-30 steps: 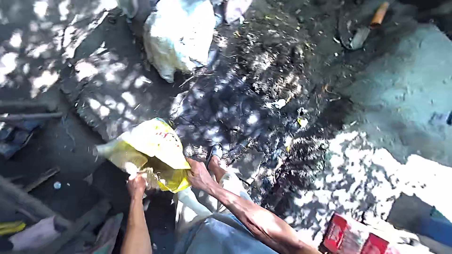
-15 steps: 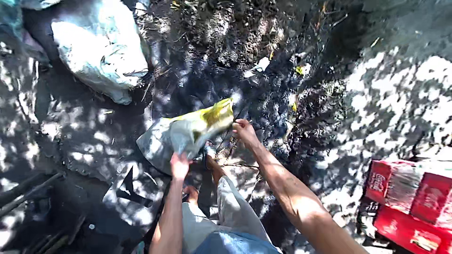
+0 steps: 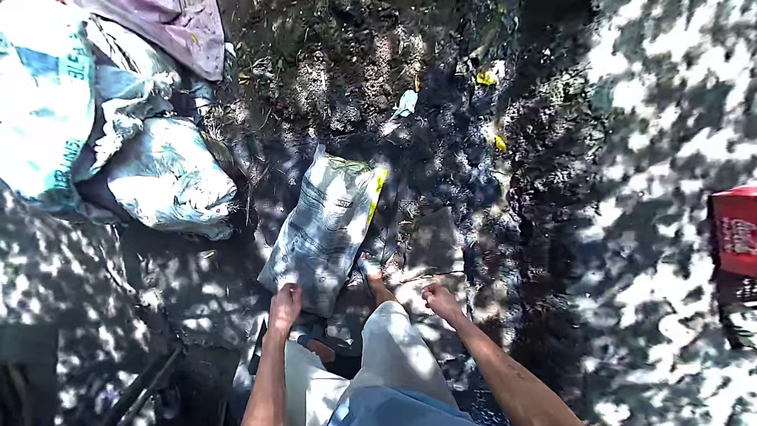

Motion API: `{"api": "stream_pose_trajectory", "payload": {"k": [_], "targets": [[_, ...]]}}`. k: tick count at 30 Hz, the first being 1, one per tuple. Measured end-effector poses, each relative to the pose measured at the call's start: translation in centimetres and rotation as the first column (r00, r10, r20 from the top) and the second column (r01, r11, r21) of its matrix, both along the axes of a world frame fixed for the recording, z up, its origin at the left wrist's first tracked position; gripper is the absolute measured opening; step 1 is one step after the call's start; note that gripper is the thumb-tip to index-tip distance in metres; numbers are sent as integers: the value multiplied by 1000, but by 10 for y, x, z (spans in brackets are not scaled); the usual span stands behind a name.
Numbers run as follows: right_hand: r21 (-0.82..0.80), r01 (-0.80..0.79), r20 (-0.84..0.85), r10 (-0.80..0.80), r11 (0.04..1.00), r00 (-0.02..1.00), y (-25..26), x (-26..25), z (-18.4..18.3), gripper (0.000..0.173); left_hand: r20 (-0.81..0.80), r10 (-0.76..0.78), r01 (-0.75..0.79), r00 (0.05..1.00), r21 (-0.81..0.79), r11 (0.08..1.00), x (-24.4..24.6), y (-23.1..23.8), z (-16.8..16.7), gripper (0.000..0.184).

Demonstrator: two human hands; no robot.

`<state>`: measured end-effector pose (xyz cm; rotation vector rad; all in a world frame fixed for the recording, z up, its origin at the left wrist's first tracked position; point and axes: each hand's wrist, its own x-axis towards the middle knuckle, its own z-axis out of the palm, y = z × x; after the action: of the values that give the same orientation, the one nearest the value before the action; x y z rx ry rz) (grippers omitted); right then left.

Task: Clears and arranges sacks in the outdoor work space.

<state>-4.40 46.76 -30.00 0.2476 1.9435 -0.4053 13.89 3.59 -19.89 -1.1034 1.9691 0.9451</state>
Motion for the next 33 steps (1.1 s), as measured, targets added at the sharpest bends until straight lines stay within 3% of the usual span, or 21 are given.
{"api": "stream_pose_trajectory", "payload": {"k": [5,7,9,11,14,16,18,20,21,22,24,25,27,29,31,33], "targets": [[29,143,38,-144,989,989,-37,30,-23,35,46,-58,53,997,93,994,8,-37,-1,44],[4,297,52,-297,955,953,-68,35,-35,40,0,25,-25,1000,85,996,6,-70,-10,43],[-49,512,33,-511,858,859,-107,35,-59,40,-90,151,-142,984,94,985,8,-112,-43,41],[-60,688,13,-688,724,725,-140,40,-93,41,-76,269,-255,960,151,955,11,-152,-99,41],[-35,905,-53,-905,425,422,-179,59,-180,44,-27,259,-249,965,201,947,9,-208,-228,50],[13,963,-81,-960,268,268,-195,96,-244,52,-19,217,-205,976,255,945,8,-233,-317,56],[59,979,-68,-978,195,199,-197,134,-309,58,-7,242,-228,970,306,924,15,-244,-400,64],[26,977,-71,-974,214,215,-206,157,-360,55,11,289,-273,957,365,890,24,-247,-463,71],[-41,963,-124,-957,267,260,-217,165,-371,47,29,288,-275,957,399,875,28,-244,-481,74],[-130,916,-161,-920,378,357,-227,163,-371,42,44,267,-261,963,416,871,28,-240,-496,76],[-145,761,-277,-764,633,583,-252,143,-357,45,85,246,-260,966,382,887,33,-231,-516,80],[-138,734,-342,-727,665,595,-259,142,-360,47,95,251,-269,963,332,904,35,-230,-523,83],[-152,790,-380,-773,595,509,-273,142,-369,43,63,232,-240,971,220,946,29,-228,-532,75],[0,777,-350,-728,629,589,-287,131,-365,39,10,227,-227,974,136,964,23,-229,-531,61],[147,721,-386,-632,678,672,-284,142,-369,49,-26,300,-295,954,118,948,32,-228,-515,53],[160,716,-408,-615,680,675,-284,145,-336,42,-72,435,-418,898,173,892,51,-223,-482,39]]}}
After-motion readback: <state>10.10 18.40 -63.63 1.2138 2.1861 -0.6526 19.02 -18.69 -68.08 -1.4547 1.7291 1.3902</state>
